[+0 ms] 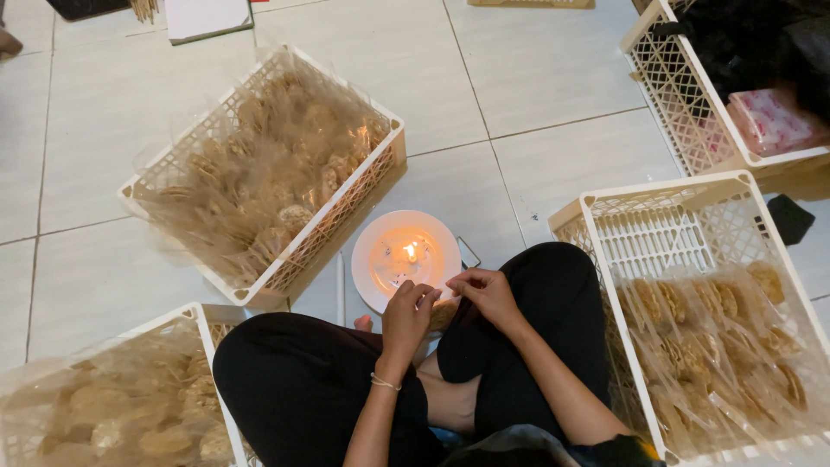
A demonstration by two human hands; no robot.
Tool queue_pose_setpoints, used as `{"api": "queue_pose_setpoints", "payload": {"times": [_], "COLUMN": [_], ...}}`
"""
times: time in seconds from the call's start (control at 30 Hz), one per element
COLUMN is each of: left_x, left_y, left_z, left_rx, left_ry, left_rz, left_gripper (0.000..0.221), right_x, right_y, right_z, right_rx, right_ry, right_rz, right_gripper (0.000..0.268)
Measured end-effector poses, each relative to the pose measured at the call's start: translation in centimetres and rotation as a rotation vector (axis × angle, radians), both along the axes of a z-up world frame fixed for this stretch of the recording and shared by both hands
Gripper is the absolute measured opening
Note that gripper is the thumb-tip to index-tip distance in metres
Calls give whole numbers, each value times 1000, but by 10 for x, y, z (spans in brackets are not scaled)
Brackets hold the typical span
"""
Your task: The person heat-seals plastic bags of crackers using the flame of a candle.
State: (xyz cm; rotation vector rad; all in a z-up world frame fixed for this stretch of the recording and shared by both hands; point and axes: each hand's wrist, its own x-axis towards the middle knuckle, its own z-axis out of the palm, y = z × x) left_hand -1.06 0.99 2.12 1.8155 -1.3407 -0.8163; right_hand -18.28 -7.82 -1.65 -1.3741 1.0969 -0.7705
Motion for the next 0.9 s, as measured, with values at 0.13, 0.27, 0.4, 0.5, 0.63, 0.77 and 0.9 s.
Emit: {"api": "queue_pose_setpoints", "payload": {"times": [0.13, 0.27, 0.4, 0.5, 0.63, 0.77, 0.9], "left_x": [1, 3, 3, 1, -1, -1, -2], "left_y": [1, 2, 2, 2, 3, 3, 3], "left_z": [4, 0, 2, 1, 4, 3, 4], "left_rx": [-11, -9, -1, -6, -8, -14, -23], "left_ry": [12, -11, -40, -42, -64, -99, -112], "left_rz": [18, 41, 26, 32, 29, 6, -3], "left_gripper": [26, 25, 24, 25, 24, 25, 24], "right_x": [2, -1, 2, 6, 3, 1, 1], "right_y": [-1, -7, -6, -2, -4, -1, 0], "right_z": [12, 12, 13, 16, -4, -1, 2], "right_rx": [34, 142, 173, 189, 173, 177, 153], "right_ry": [-18, -61, -19, 20, -17, -47, -46], "right_rz": [-13, -22, 90, 127, 134, 68, 29], "right_gripper": [3, 14, 29, 29, 16, 11, 8]}}
